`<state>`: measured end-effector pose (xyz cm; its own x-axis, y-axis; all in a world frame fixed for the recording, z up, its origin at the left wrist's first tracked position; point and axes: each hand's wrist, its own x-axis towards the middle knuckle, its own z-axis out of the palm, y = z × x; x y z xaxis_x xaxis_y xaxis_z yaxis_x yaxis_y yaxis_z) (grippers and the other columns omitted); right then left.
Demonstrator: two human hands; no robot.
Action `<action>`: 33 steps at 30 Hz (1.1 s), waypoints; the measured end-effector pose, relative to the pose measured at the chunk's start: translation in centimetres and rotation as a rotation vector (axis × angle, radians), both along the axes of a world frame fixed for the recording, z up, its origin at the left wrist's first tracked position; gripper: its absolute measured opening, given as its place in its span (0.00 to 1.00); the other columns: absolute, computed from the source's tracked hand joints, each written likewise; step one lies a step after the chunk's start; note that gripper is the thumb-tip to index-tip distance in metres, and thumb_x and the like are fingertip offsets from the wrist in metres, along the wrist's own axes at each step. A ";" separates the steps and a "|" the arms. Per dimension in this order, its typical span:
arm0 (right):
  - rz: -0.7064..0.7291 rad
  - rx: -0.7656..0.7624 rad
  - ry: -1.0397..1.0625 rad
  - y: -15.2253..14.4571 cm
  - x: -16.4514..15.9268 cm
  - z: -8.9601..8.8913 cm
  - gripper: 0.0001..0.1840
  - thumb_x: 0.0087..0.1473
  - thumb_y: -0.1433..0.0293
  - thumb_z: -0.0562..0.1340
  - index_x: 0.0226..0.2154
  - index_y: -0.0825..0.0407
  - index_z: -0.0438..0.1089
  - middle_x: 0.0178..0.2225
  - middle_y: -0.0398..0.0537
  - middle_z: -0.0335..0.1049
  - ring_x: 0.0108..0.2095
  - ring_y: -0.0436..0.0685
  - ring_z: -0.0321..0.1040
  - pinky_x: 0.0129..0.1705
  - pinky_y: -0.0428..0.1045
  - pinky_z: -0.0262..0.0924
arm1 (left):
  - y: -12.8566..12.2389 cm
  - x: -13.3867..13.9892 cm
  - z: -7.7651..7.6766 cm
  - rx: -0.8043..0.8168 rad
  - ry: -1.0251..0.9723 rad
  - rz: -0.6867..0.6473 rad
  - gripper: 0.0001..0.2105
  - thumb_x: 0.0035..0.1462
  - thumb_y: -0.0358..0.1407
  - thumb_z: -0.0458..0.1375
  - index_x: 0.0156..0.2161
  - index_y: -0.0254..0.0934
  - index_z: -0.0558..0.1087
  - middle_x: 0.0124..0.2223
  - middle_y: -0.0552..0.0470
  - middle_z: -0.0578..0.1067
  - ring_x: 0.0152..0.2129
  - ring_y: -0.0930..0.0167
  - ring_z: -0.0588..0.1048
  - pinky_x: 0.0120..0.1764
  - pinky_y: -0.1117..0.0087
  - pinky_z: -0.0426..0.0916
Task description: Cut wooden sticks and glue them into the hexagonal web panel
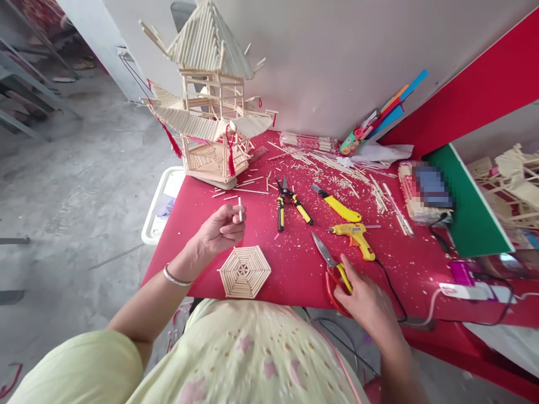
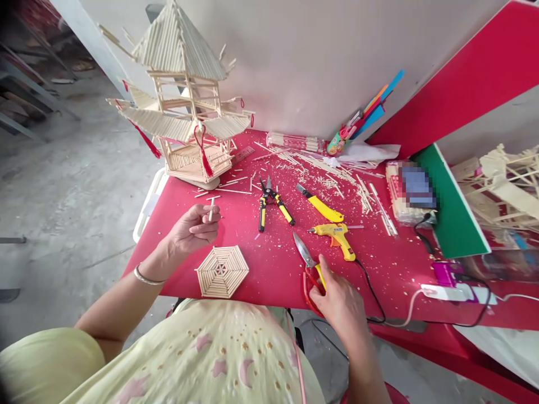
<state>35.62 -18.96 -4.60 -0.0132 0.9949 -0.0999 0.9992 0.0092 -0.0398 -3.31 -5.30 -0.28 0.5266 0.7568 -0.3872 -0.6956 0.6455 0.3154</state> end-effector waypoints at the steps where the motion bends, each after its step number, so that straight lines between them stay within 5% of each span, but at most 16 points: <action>1: 0.010 0.027 0.052 0.0 -0.4 0.0 0.37 0.58 0.65 0.61 0.69 0.48 0.59 0.33 0.49 0.76 0.32 0.62 0.74 0.32 0.53 0.66 | -0.1 0.1 0.1 0.008 -0.013 0.002 0.07 0.52 0.26 0.61 0.26 0.32 0.68 0.20 0.60 0.68 0.08 0.87 0.53 0.12 0.84 0.45; 8: 0.176 0.368 0.667 2.1 -9.1 1.4 0.33 0.58 0.56 0.66 0.62 0.50 0.61 0.39 0.51 0.72 0.39 0.61 0.70 0.44 0.56 0.68 | -1.1 2.7 0.8 0.035 -0.046 0.043 0.02 0.51 0.26 0.62 0.31 0.30 0.74 0.21 0.59 0.67 0.10 0.85 0.56 0.13 0.84 0.48; 13: 0.234 0.397 0.723 4.4 -14.7 3.0 0.25 0.60 0.64 0.64 0.58 0.51 0.63 0.40 0.51 0.71 0.42 0.61 0.70 0.45 0.54 0.65 | -1.8 5.0 1.4 -0.020 -0.057 0.194 0.05 0.53 0.24 0.63 0.34 0.32 0.73 0.29 0.55 0.74 0.16 0.84 0.65 0.14 0.86 0.50; 24: 0.215 0.341 0.604 6.0 -16.3 3.5 0.26 0.58 0.66 0.60 0.59 0.50 0.64 0.43 0.53 0.71 0.44 0.63 0.70 0.41 0.52 0.64 | -2.5 6.2 0.6 -0.104 -0.049 0.230 0.11 0.61 0.25 0.58 0.28 0.36 0.65 0.18 0.63 0.57 0.10 0.85 0.57 0.14 0.86 0.47; 33: 0.187 0.345 0.651 6.1 -16.5 3.0 0.28 0.58 0.67 0.60 0.60 0.51 0.63 0.43 0.52 0.73 0.43 0.60 0.72 0.40 0.50 0.64 | -2.8 6.7 0.3 -0.019 -0.055 0.251 0.14 0.58 0.26 0.62 0.27 0.36 0.61 0.22 0.62 0.62 0.11 0.87 0.56 0.14 0.86 0.48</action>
